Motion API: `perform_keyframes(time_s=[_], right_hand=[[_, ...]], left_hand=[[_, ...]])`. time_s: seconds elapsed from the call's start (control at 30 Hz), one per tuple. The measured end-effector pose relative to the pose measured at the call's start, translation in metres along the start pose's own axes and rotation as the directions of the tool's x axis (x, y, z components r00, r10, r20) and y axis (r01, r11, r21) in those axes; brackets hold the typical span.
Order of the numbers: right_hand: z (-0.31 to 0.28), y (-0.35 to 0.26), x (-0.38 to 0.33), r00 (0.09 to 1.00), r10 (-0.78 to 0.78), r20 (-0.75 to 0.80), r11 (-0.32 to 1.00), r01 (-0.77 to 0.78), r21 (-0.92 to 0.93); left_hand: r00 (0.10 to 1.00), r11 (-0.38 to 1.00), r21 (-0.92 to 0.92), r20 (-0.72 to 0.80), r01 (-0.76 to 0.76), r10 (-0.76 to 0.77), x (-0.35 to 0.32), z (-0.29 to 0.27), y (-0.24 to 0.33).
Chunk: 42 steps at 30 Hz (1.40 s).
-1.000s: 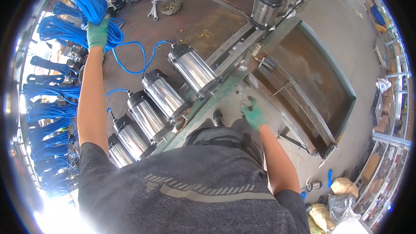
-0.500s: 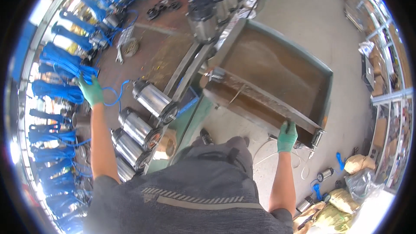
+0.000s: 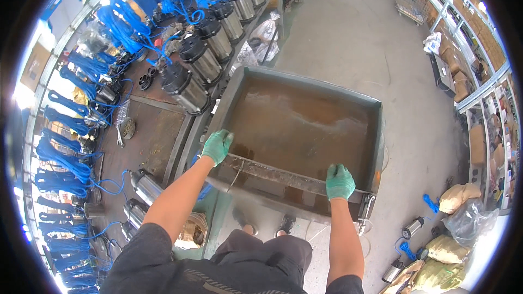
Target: The person submerges a water pump into a tank of water, moves it while submerged, and then removes it. They place the pump onto a workbench alongside several similar pumps and handle a blue cable attached to the equipment.
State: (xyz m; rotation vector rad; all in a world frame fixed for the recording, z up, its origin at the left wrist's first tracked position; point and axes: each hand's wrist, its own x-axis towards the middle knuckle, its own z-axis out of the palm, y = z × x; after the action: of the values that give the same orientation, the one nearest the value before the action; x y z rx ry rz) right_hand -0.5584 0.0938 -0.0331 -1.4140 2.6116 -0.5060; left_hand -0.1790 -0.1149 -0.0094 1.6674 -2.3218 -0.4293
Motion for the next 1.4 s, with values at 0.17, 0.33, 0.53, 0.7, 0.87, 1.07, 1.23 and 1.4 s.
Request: perform_keyframes(time_s=[0.17, 0.33, 0.53, 0.7, 0.87, 1.07, 1.23, 1.4], right_hand=[[0.003, 0.003, 0.014, 0.995, -0.018, 0.095, 0.991, 0.031, -0.134], [0.007, 0.001, 0.022, 0.994, 0.025, 0.109, 0.997, -0.017, -0.079], [0.007, -0.013, 0.039, 0.992, 0.048, 0.114, 0.996, -0.038, -0.087], [0.015, 0.008, 0.066, 0.999, 0.03, -0.028, 0.993, -0.033, -0.116], [0.026, 0.001, 0.109, 0.998, 0.007, -0.059, 0.993, -0.014, -0.115], [0.028, -0.005, 0.154, 0.997, 0.032, -0.069, 0.987, -0.042, -0.156], [0.037, -0.007, 0.201, 0.998, 0.067, -0.015, 0.985, -0.068, -0.161], [0.027, -0.019, 0.257, 0.994, 0.107, -0.028, 0.975, -0.11, -0.193]], left_hand=[[0.983, 0.981, 0.184, 0.161, 0.058, -0.088, 0.025, 0.033, 0.023], [0.918, 0.928, 0.293, 0.248, 0.232, -0.308, 0.034, 0.021, 0.038], [0.911, 0.916, 0.299, 0.231, 0.269, -0.343, 0.046, 0.018, 0.035], [0.925, 0.939, 0.264, 0.249, 0.219, -0.286, 0.079, 0.031, 0.051], [0.916, 0.937, 0.261, 0.267, 0.231, -0.3, 0.113, 0.032, 0.049], [0.892, 0.943, 0.236, 0.334, 0.235, -0.305, 0.159, 0.021, 0.067], [0.888, 0.934, 0.262, 0.327, 0.244, -0.324, 0.203, 0.032, 0.067], [0.901, 0.948, 0.22, 0.318, 0.231, -0.294, 0.254, 0.037, 0.075]])
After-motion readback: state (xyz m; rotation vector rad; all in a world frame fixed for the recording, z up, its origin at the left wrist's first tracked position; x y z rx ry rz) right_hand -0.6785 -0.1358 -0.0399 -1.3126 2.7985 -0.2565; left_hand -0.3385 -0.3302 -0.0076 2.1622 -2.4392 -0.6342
